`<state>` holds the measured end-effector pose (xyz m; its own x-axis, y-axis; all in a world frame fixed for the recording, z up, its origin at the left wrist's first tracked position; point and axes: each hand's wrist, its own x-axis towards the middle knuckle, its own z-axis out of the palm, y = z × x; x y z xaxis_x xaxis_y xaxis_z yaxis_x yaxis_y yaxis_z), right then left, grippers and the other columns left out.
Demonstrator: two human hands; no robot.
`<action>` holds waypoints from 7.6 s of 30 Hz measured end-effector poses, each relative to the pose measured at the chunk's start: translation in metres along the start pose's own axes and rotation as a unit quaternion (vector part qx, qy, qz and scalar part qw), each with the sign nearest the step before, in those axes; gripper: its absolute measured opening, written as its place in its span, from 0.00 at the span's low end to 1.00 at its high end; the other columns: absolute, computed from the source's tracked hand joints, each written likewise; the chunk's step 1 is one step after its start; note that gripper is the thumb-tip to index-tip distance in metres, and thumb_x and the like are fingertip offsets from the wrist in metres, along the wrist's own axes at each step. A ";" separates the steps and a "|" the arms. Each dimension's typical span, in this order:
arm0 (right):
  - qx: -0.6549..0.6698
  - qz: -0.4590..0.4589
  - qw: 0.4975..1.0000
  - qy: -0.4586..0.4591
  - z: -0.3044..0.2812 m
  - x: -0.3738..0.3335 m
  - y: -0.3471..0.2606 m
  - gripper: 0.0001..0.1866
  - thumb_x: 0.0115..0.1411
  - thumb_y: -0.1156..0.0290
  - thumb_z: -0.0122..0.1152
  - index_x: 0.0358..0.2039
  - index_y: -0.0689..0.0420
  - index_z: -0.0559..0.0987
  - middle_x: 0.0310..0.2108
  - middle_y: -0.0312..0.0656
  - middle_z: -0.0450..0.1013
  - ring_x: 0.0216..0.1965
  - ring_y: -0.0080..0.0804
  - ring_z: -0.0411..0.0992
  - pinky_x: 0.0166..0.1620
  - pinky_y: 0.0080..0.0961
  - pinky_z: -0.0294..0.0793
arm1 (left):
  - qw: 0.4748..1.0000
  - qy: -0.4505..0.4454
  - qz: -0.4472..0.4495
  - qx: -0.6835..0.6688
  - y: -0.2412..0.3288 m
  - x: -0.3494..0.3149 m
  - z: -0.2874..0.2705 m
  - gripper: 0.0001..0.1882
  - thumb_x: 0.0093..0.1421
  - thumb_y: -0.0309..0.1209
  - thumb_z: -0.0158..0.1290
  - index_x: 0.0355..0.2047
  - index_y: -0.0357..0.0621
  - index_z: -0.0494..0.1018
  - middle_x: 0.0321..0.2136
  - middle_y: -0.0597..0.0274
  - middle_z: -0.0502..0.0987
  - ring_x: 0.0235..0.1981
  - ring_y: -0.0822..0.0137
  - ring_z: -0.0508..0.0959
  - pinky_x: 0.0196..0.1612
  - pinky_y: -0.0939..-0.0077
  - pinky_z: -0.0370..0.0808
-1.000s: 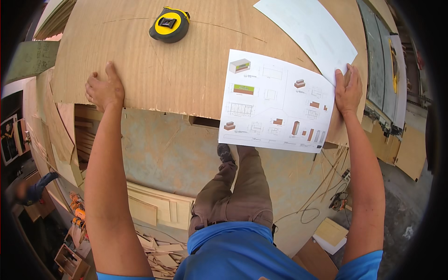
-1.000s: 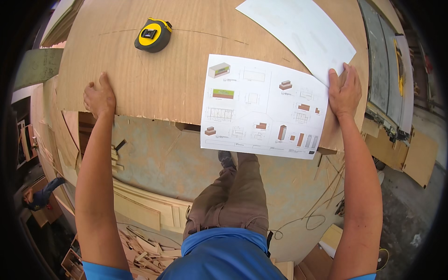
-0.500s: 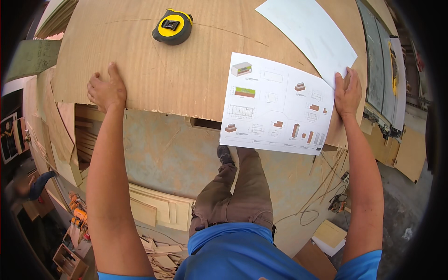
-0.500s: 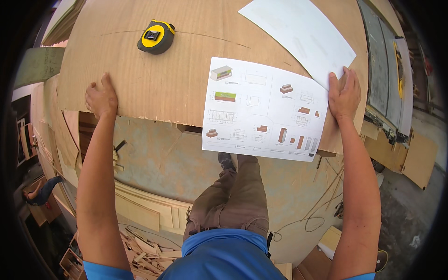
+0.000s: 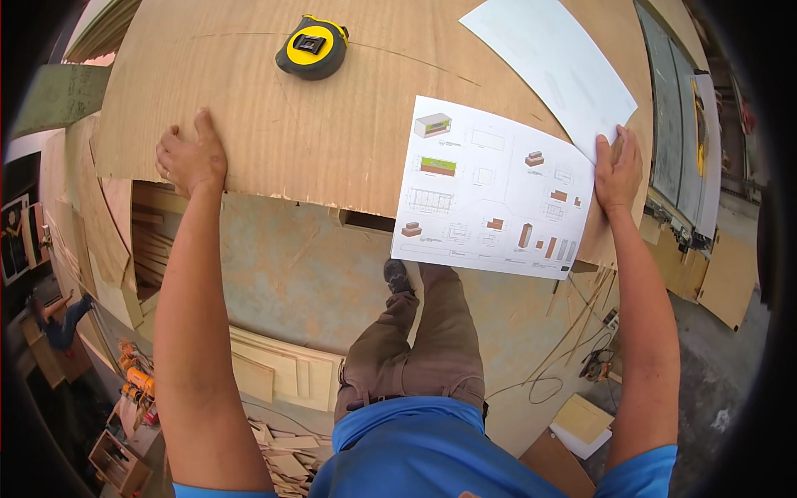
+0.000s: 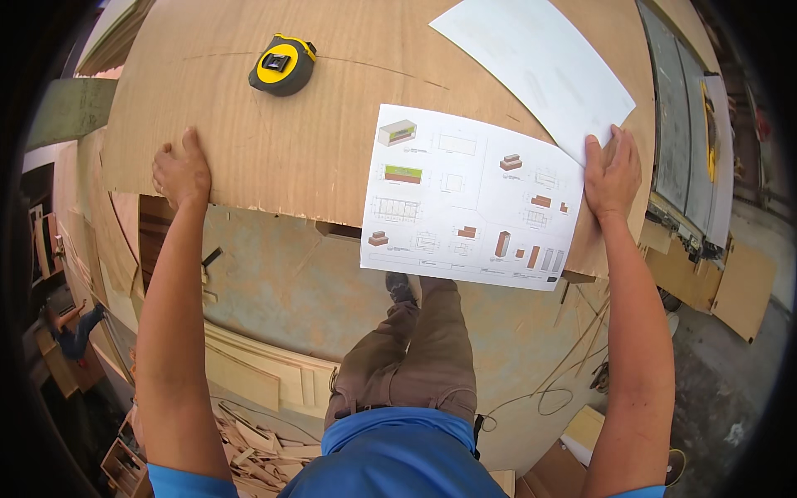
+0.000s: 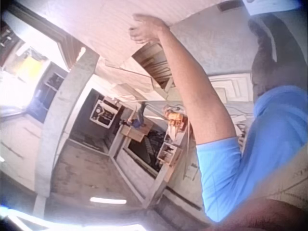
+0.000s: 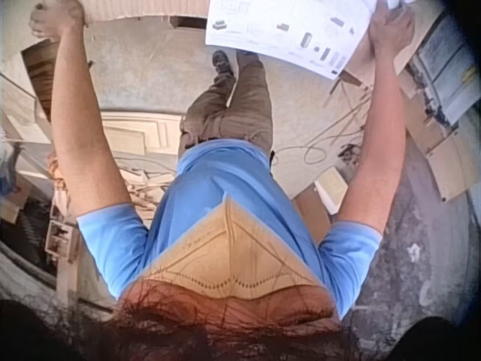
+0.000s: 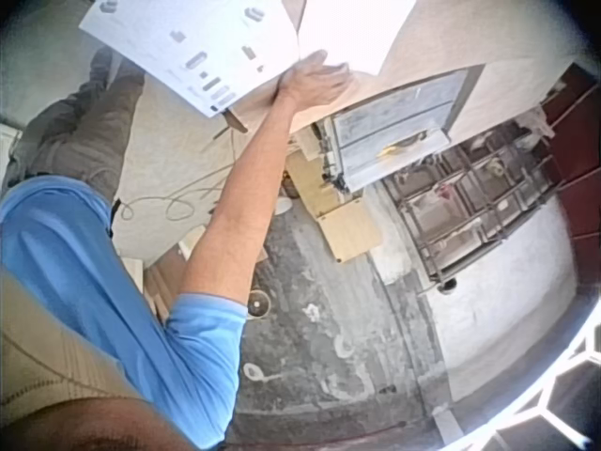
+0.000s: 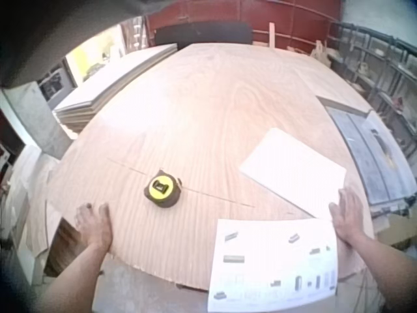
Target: The recorder reads and flips through a printed furniture assembly instruction manual on a woodworking bench.
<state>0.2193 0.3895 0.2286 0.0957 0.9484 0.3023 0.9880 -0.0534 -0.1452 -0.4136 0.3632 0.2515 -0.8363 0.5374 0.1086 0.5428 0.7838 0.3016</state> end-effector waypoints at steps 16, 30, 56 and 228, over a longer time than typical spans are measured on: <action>0.009 0.001 1.000 -0.004 -0.002 0.001 -0.002 0.31 0.67 0.47 0.58 0.62 0.55 0.73 0.64 0.52 0.69 0.65 0.53 0.65 0.68 0.43 0.61 | 0.999 0.025 0.016 -0.013 -0.007 0.005 0.008 0.48 0.58 0.70 0.51 0.68 0.50 0.64 0.71 0.53 0.59 0.74 0.49 0.53 0.69 0.38 0.57; 0.014 -0.016 1.000 0.014 -0.001 0.001 0.000 0.30 0.68 0.48 0.58 0.60 0.57 0.74 0.62 0.53 0.71 0.64 0.54 0.66 0.67 0.44 0.63 | 1.000 0.015 0.016 -0.012 -0.005 0.003 0.006 0.48 0.59 0.69 0.51 0.68 0.49 0.63 0.71 0.54 0.59 0.74 0.50 0.52 0.70 0.41 0.57; 0.018 -0.017 1.000 0.016 -0.004 0.001 -0.004 0.28 0.67 0.50 0.59 0.59 0.57 0.74 0.60 0.53 0.72 0.62 0.55 0.68 0.66 0.44 0.64 | 1.000 0.018 0.000 -0.009 -0.004 0.002 0.007 0.48 0.59 0.70 0.51 0.69 0.51 0.63 0.72 0.57 0.58 0.74 0.51 0.52 0.70 0.40 0.56; 0.015 -0.003 1.000 0.000 0.003 0.001 0.002 0.31 0.67 0.47 0.58 0.63 0.54 0.73 0.66 0.53 0.67 0.68 0.53 0.63 0.70 0.44 0.58 | 1.000 0.020 0.023 0.000 -0.005 0.002 0.004 0.45 0.59 0.68 0.52 0.66 0.49 0.64 0.71 0.56 0.58 0.74 0.51 0.51 0.72 0.48 0.57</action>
<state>0.2213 0.3909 0.2254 0.0892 0.9488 0.3029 0.9844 -0.0376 -0.1721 -0.4178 0.3619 0.2467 -0.8134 0.5593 0.1597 0.5801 0.7592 0.2951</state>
